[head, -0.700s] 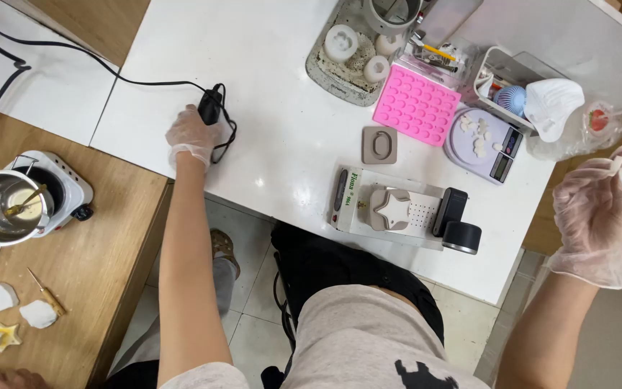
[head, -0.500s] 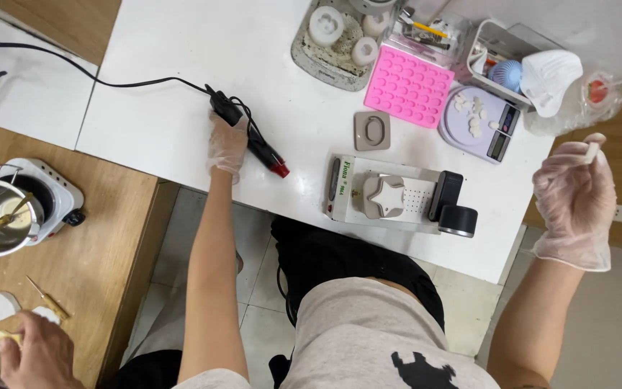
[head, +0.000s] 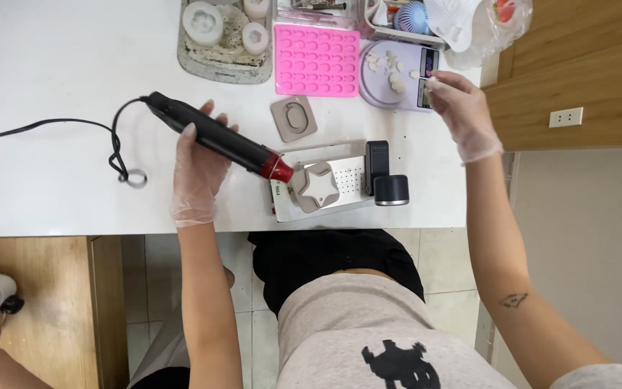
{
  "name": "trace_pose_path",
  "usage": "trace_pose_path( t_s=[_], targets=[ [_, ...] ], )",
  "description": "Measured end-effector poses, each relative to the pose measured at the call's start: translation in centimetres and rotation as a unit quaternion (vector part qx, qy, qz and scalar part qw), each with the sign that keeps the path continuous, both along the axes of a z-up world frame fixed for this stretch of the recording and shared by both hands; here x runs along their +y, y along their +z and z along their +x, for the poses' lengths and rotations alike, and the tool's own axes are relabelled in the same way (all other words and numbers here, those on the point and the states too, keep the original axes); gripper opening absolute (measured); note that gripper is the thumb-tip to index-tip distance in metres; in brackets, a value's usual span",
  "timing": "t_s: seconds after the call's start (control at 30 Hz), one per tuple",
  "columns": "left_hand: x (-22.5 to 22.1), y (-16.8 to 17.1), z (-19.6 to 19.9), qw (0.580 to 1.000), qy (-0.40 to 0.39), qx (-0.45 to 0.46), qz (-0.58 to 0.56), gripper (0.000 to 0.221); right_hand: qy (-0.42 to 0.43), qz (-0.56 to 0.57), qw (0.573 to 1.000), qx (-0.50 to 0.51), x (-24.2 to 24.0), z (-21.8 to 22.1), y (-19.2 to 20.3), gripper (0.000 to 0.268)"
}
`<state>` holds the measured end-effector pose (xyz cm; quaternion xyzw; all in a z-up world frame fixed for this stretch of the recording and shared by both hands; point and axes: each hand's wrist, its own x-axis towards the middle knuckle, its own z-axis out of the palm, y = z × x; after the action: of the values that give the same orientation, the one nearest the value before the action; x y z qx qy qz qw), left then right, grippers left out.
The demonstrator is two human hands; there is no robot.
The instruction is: Melting and shaping small wax pieces into a star-shaped mold using a heat gun.
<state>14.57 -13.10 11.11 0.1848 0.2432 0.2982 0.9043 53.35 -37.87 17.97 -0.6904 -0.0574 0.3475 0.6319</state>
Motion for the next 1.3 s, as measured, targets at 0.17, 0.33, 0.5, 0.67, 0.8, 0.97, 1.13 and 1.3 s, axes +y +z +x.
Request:
trace_pose_path(
  t_s=[0.17, 0.33, 0.5, 0.67, 0.8, 0.97, 1.13, 1.3],
  targets=[
    [-1.2, 3.1, 1.5, 0.997, 0.083, 0.001, 0.01, 0.058, 0.041, -0.081, 0.994, -0.068, 3.4, 3.8, -11.8, 0.022],
    [-2.8, 4.9, 2.1, 0.987, 0.159, 0.033, 0.01, 0.055, 0.086, -0.091, 0.982, -0.14, 6.3, 3.7, -16.4, 0.016],
    [-4.0, 6.0, 1.7, 0.978, 0.201, 0.048, -0.003, 0.052, 0.14, -0.171, 0.926, -0.307, 6.9, 2.2, -14.2, 0.017],
    [-3.9, 6.4, 1.5, 0.974, 0.215, 0.069, -0.006, 0.051, 0.186, -0.173, 0.812, -0.525, 9.2, -1.6, -5.8, 0.019],
    [-3.6, 6.2, 1.8, 0.975, 0.217, 0.044, -0.01, 0.056, 0.434, -0.022, 0.836, -0.334, 13.9, -7.3, 3.8, 0.041],
    [-3.6, 5.8, 2.7, 0.982, 0.185, -0.026, 0.008, 0.067, 0.601, 0.057, 0.768, -0.214, 19.1, -18.2, 8.4, 0.071],
    [-4.6, 9.9, 0.3, 0.992, 0.086, 0.005, 0.095, 0.078, 0.524, -0.01, 0.8, -0.293, 19.7, -22.8, 8.8, 0.066],
    [-3.1, 11.8, -7.2, 0.842, -0.12, 0.453, 0.268, 0.093, 0.556, -0.01, 0.814, -0.167, 18.8, -21.8, 7.8, 0.055]
  ],
)
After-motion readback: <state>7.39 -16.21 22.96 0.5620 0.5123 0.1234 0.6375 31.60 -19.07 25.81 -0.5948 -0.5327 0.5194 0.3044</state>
